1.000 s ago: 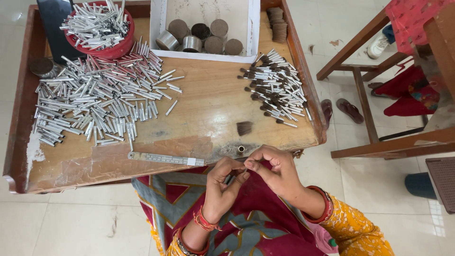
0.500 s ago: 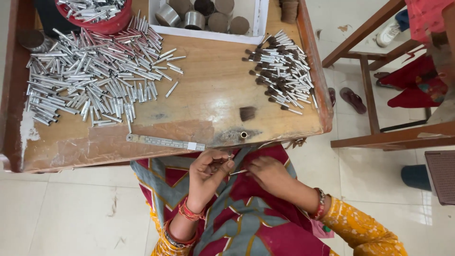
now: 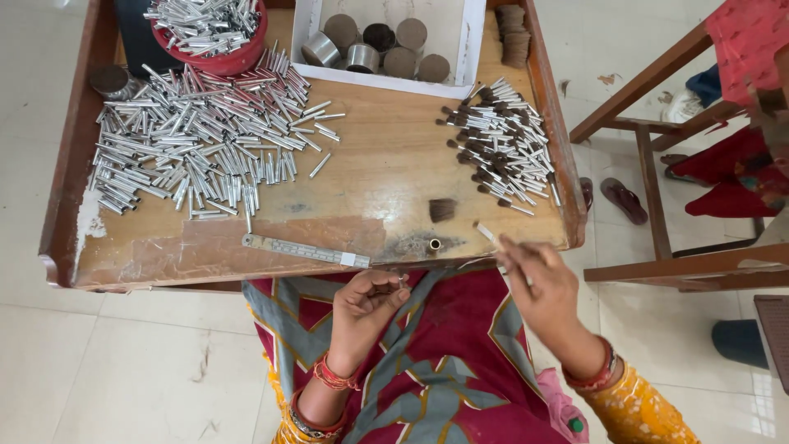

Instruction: The person assembles the ferrule and bristles of makeup brushes by hand.

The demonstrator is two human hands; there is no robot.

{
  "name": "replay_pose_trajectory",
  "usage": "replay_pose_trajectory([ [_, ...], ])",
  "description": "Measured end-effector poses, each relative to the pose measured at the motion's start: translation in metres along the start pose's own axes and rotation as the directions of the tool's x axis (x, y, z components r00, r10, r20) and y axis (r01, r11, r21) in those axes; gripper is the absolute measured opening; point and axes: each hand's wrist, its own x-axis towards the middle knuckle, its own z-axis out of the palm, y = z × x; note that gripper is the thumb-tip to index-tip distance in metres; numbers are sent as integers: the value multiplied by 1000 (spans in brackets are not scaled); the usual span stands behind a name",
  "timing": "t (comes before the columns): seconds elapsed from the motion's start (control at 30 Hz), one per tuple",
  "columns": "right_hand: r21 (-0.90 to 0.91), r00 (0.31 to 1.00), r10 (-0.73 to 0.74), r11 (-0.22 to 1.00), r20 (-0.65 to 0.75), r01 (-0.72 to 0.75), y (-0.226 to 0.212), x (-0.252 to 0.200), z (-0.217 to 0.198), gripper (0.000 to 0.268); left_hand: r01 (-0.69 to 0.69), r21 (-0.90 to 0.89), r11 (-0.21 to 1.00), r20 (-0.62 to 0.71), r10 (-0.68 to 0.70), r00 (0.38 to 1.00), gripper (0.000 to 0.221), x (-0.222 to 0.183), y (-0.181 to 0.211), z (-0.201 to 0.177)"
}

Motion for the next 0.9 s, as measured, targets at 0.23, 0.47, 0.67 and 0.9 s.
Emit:
replay_pose_trajectory([
  [0.23, -11, 992, -129, 992, -7, 129, -18, 18, 9, 33, -21, 106, 994, -10, 23, 1000, 29, -14, 9, 25],
  [0.47, 706, 918, -53, 657, 392, -263, -42, -19, 55, 18, -239, 534, 811, 54, 249, 967, 31, -28, 29, 33],
  [0.67, 731, 790, 78, 335, 608, -595, -37, -18, 80, 7, -759, 642, 105, 633, 485, 603, 40, -17, 56, -1],
  [0.9, 592, 958, -160, 806, 239, -13, -73, 17, 74, 26, -550, 825, -130, 531, 511, 676, 34, 14, 102, -31],
])
